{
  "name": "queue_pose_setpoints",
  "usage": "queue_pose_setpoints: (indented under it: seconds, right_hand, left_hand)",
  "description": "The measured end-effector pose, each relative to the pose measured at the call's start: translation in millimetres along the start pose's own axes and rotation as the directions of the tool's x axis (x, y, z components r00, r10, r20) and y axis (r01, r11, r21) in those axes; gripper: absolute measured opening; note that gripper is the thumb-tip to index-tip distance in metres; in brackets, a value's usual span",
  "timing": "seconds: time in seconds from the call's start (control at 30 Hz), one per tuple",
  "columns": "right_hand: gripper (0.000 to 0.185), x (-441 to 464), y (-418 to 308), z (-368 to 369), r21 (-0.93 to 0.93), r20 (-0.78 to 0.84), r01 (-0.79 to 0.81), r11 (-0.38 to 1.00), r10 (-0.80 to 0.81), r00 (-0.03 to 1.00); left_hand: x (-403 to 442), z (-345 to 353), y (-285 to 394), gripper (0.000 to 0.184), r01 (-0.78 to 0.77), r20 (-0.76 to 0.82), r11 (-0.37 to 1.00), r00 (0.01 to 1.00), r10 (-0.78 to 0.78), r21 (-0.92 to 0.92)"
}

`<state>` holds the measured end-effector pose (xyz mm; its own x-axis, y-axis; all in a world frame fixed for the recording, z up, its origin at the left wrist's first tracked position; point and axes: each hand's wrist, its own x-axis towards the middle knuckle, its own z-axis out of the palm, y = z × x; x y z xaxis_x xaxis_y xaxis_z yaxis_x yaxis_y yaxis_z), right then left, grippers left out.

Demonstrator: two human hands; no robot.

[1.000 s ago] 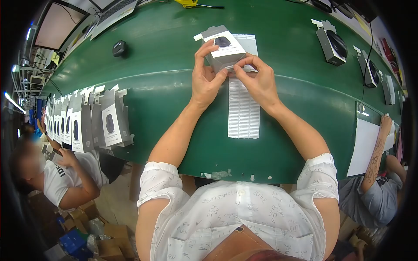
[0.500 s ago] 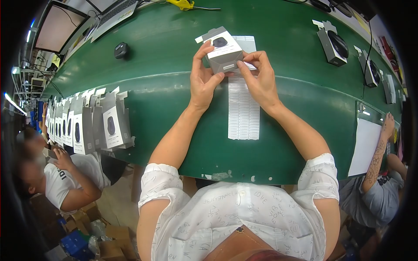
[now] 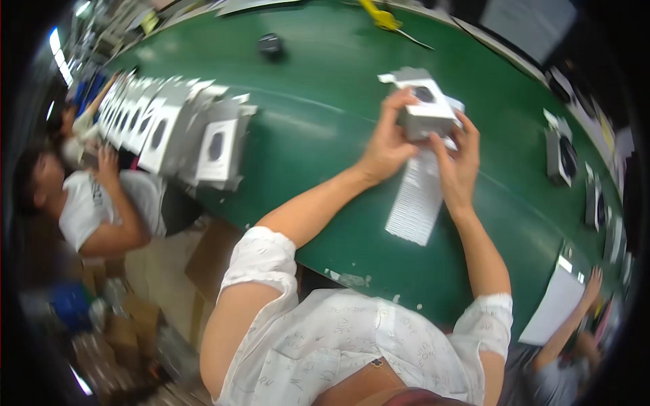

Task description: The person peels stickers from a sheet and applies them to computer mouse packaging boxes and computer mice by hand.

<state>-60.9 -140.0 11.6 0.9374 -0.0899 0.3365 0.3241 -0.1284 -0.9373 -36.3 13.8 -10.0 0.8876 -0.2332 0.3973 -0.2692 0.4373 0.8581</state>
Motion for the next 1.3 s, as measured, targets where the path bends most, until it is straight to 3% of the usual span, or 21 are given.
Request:
queue_pose_setpoints:
  seconds: [0.13, 0.2, 0.37, 0.43, 0.47, 0.53, 0.6, 0.67, 0.7, 0.77, 0.8, 0.87, 1.0, 1.07, 1.1, 1.13, 1.17, 1.2, 1.23, 1.3]
  right_hand:
    - [0.061, -0.2, -4.2, 3.0, 0.093, 0.038, -0.035, 0.995, 0.032, 0.999]
    - [0.075, -2.1, -4.7, 2.6, -0.021, 0.047, 0.007, 1.0, -0.006, 0.999]
    - [0.09, -0.4, -2.4, 0.6, -0.05, 0.038, -0.018, 0.999, 0.02, 0.999]
    - [0.087, 9.1, 8.1, -7.4, -0.014, -0.118, 0.066, 0.998, -0.067, 0.991]
    - [0.086, 17.3, 7.6, -14.6, -0.042, -0.201, 0.082, 0.996, -0.089, 0.976]
    - [0.085, 35.6, 25.2, -38.8, -0.257, -0.337, 0.118, 0.959, -0.204, 0.919]
    - [0.084, 48.7, 39.5, -64.5, -0.37, -0.437, 0.054, 0.928, -0.225, 0.871]
    - [0.089, 58.5, 53.1, -87.6, -0.439, -0.512, -0.027, 0.898, -0.225, 0.829]
    - [0.089, 61.7, 62.1, -96.1, -0.442, -0.528, -0.036, 0.896, -0.228, 0.818]
    - [0.096, 64.0, 79.1, -108.0, -0.504, -0.56, -0.239, 0.83, -0.104, 0.822]
    - [0.101, 63.6, 86.1, -110.3, -0.622, -0.554, -0.308, 0.719, -0.127, 0.823]
    - [0.101, 64.6, 85.8, -107.3, -0.679, -0.544, -0.272, 0.682, -0.217, 0.811]
    - [0.087, 63.9, 68.7, -98.1, -0.708, -0.558, -0.208, 0.675, -0.355, 0.75]
    - [0.073, 61.8, 59.8, -92.9, -0.733, -0.52, -0.111, 0.671, -0.447, 0.728]
    - [0.067, 61.9, 53.6, -90.1, -0.734, -0.496, -0.043, 0.678, -0.491, 0.716]
    - [0.067, 61.8, 51.5, -88.6, -0.73, -0.498, -0.04, 0.682, -0.49, 0.716]
    - [0.058, 61.4, 49.2, -87.6, -0.734, -0.431, 0.091, 0.673, -0.566, 0.703]
    - [0.05, 60.4, 47.0, -86.9, -0.729, -0.366, 0.219, 0.649, -0.639, 0.676]
    - [0.05, 57.6, 45.8, -84.2, -0.728, -0.368, 0.218, 0.65, -0.639, 0.676]
    - [0.033, 49.5, 43.3, -74.9, -0.542, -0.291, 0.339, 0.769, -0.551, 0.782]
  left_hand:
    - [-2.6, 6.3, 7.3, 0.085, -0.041, 0.015, 0.993, 0.999, 0.039, 0.108]
    - [-5.3, 9.5, 9.7, 0.082, -0.063, 0.04, 0.985, 0.998, 0.057, 0.16]
    - [-0.1, 7.9, 14.8, 0.078, -0.145, 0.163, 0.913, 0.983, 0.089, 0.38]
    - [15.1, -1.0, 22.4, 0.075, -0.295, 0.197, 0.678, 0.955, 0.22, 0.673]
    - [24.5, -10.5, 26.2, 0.072, -0.196, 0.071, 0.754, 0.978, 0.195, 0.627]
    - [58.9, -59.8, 22.5, 0.072, -0.229, 0.096, 0.21, 0.859, 0.502, 0.95]
    - [85.1, -125.5, 10.1, 0.078, 0.089, -0.125, 0.088, 0.787, 0.604, 0.992]
    - [102.9, -185.7, 16.1, 0.092, 0.4, -0.303, 0.023, 0.654, 0.693, 0.916]
    - [107.5, -199.8, 25.9, 0.097, 0.544, -0.458, 0.091, 0.592, 0.663, 0.834]
    - [120.6, -239.1, 29.4, 0.104, 0.74, -0.653, 0.193, 0.401, 0.643, 0.644]
    - [123.7, -246.9, 36.3, 0.105, 0.783, -0.75, 0.29, 0.312, 0.583, 0.551]
    - [128.0, -270.2, 41.9, 0.096, 0.843, -0.854, 0.339, 0.237, 0.463, 0.418]
    - [123.8, -284.8, 33.3, 0.075, 0.854, -0.839, 0.175, 0.409, 0.358, 0.491]
    - [122.1, -256.6, 40.2, 0.063, 0.738, -0.766, 0.231, 0.559, 0.317, 0.634]
    - [121.3, -256.4, 30.6, 0.056, 0.662, -0.656, 0.139, 0.65, 0.384, 0.737]
    - [120.9, -245.6, 30.1, 0.059, 0.624, -0.645, 0.184, 0.682, 0.345, 0.759]
    - [120.3, -232.4, 26.5, 0.063, 0.586, -0.63, 0.232, 0.713, 0.307, 0.776]
    - [116.5, -207.3, 25.8, 0.066, 0.495, -0.603, 0.385, 0.76, 0.243, 0.779]
    - [109.2, -173.9, 26.7, 0.068, 0.399, -0.561, 0.532, 0.808, 0.182, 0.747]
    - [87.3, -95.8, 32.6, 0.064, 0.345, -0.505, 0.853, 0.856, -0.113, 0.393]
